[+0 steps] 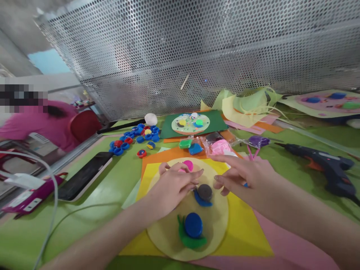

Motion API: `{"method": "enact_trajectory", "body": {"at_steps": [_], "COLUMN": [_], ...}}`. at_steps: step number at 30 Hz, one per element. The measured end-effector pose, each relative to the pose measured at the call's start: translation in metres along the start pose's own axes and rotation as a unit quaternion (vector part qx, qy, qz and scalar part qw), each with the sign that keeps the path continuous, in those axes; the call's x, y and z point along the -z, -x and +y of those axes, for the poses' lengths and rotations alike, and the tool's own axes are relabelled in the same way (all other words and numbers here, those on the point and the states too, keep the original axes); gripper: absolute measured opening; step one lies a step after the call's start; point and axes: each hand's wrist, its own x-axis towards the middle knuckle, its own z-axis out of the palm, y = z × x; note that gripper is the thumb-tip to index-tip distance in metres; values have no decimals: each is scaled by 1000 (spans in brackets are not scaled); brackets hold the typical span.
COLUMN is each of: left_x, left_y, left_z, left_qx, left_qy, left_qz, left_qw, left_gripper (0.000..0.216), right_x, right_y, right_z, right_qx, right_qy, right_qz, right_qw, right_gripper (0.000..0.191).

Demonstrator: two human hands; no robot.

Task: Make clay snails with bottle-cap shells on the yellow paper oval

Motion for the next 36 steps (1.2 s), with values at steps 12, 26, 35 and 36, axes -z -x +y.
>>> {"method": "enact_trajectory", "body": {"at_steps": [12,26,35,36], "left_x": [8,8,7,7], "left_y": [11,15,18,18], "left_z": [4,7,6,6], "left_qx": [-24,-19,-7,-6], "left_qy": [-59,-63,-43,-47], "left_qz": [-16,-42,-14,-21], "left_qw": [998,997,999,999], "left_gripper": [61,63,73,73], "right_x": [2,3,4,5], "right_y": [2,0,0,-1], "right_z": [-1,-1,1,0], "right_qx": [-10,-32,-25,-25], "right_qy": [0,25,29,25], "right_qz": [-37,-45,-39,-37], "right_qw": [999,998,998,999], "right_gripper": [39,41,40,40]}}
